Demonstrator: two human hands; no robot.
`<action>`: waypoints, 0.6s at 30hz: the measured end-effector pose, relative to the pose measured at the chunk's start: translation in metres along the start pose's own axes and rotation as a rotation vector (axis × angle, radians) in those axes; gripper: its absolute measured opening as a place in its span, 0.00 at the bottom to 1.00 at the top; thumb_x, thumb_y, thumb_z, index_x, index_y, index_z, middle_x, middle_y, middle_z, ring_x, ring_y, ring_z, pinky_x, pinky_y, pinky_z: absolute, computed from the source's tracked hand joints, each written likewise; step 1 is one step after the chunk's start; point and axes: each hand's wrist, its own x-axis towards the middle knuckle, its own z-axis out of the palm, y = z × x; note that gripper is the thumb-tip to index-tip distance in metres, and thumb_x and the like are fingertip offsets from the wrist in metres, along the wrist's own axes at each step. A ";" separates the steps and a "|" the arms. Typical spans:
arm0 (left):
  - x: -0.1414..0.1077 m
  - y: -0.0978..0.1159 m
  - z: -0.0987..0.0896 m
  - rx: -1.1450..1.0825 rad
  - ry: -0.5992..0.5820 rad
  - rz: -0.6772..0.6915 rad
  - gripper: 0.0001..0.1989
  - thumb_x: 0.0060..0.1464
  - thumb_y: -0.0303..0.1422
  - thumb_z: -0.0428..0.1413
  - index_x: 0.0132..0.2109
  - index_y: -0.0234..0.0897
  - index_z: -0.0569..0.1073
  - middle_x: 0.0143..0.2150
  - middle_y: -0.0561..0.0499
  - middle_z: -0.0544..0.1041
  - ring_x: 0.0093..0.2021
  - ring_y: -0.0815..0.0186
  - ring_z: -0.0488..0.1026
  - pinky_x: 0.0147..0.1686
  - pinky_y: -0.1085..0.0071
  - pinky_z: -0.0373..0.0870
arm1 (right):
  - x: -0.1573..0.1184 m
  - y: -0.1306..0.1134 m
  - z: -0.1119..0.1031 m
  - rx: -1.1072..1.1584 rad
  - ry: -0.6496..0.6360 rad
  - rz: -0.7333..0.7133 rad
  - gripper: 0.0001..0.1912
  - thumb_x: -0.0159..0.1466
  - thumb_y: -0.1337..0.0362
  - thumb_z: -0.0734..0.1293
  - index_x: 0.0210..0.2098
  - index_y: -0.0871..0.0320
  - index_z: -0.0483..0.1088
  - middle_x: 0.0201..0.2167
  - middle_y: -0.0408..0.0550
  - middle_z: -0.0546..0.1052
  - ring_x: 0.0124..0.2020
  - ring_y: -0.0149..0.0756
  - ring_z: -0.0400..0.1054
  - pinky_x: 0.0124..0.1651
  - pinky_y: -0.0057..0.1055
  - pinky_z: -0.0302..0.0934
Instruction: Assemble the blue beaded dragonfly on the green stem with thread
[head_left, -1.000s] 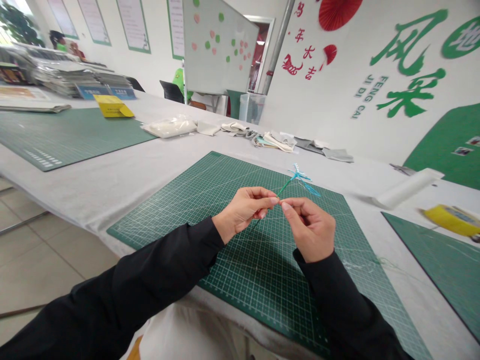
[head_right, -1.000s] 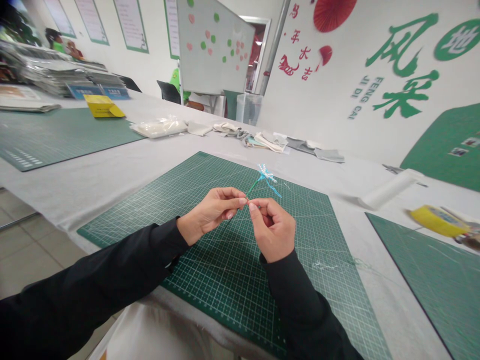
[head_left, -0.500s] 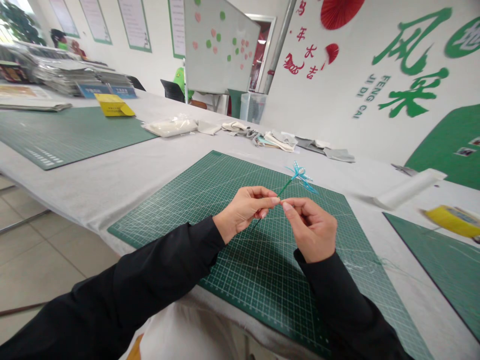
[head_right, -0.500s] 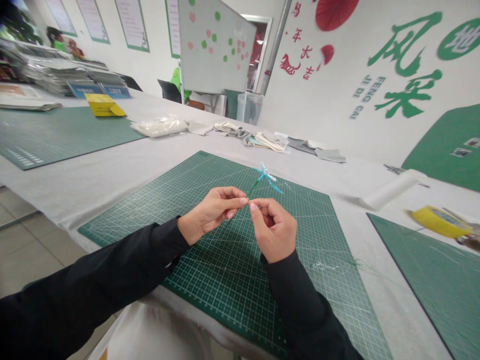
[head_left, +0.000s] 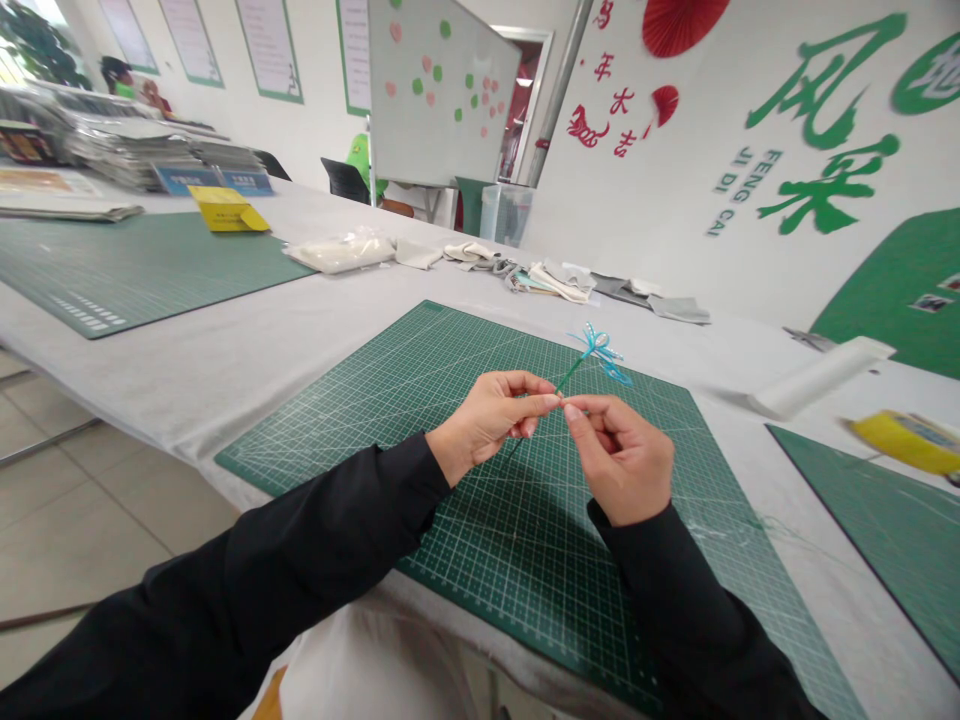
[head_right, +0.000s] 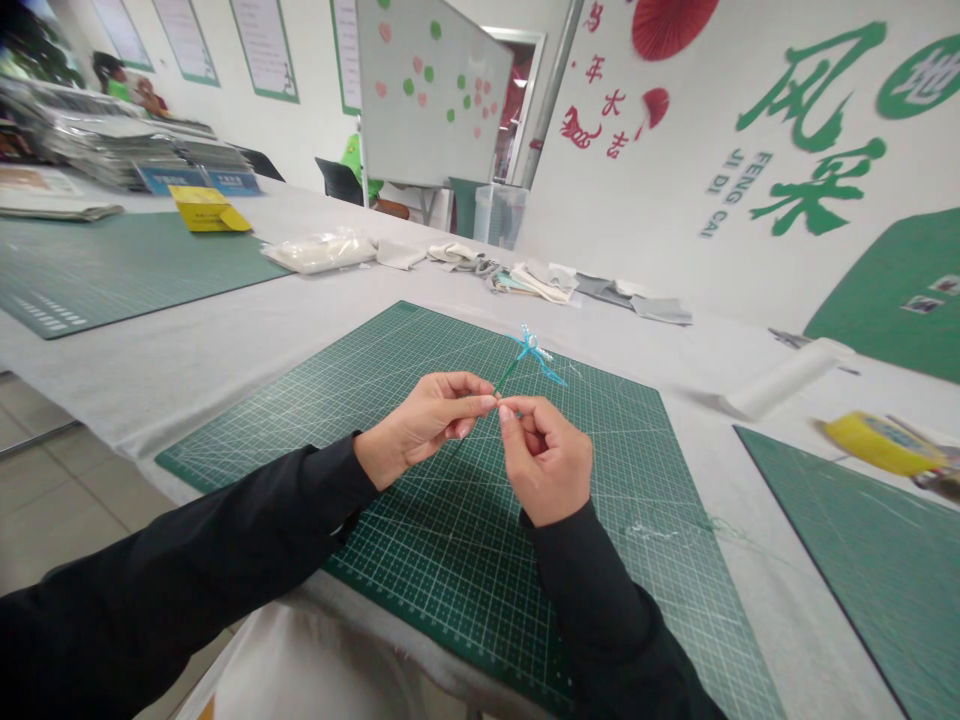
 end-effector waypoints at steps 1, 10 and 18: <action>0.000 0.000 0.000 0.014 0.002 -0.013 0.05 0.45 0.25 0.61 0.32 0.29 0.73 0.19 0.57 0.70 0.13 0.81 0.60 0.12 0.82 0.51 | 0.000 0.000 0.000 -0.005 0.004 -0.006 0.08 0.60 0.63 0.65 0.29 0.60 0.73 0.13 0.34 0.52 0.15 0.23 0.44 0.19 0.25 0.41; 0.000 0.001 -0.001 0.025 -0.008 -0.029 0.05 0.44 0.26 0.61 0.26 0.28 0.72 0.12 0.57 0.66 0.12 0.78 0.61 0.12 0.82 0.52 | -0.001 -0.003 0.000 -0.008 0.022 -0.011 0.08 0.60 0.64 0.65 0.29 0.61 0.73 0.13 0.34 0.55 0.15 0.22 0.46 0.18 0.25 0.42; -0.001 0.001 -0.002 0.033 -0.090 0.025 0.07 0.46 0.27 0.60 0.27 0.30 0.68 0.15 0.61 0.63 0.11 0.82 0.55 0.11 0.82 0.48 | -0.001 -0.005 0.000 0.027 0.035 -0.015 0.07 0.59 0.64 0.65 0.29 0.61 0.72 0.14 0.34 0.56 0.15 0.22 0.46 0.18 0.24 0.42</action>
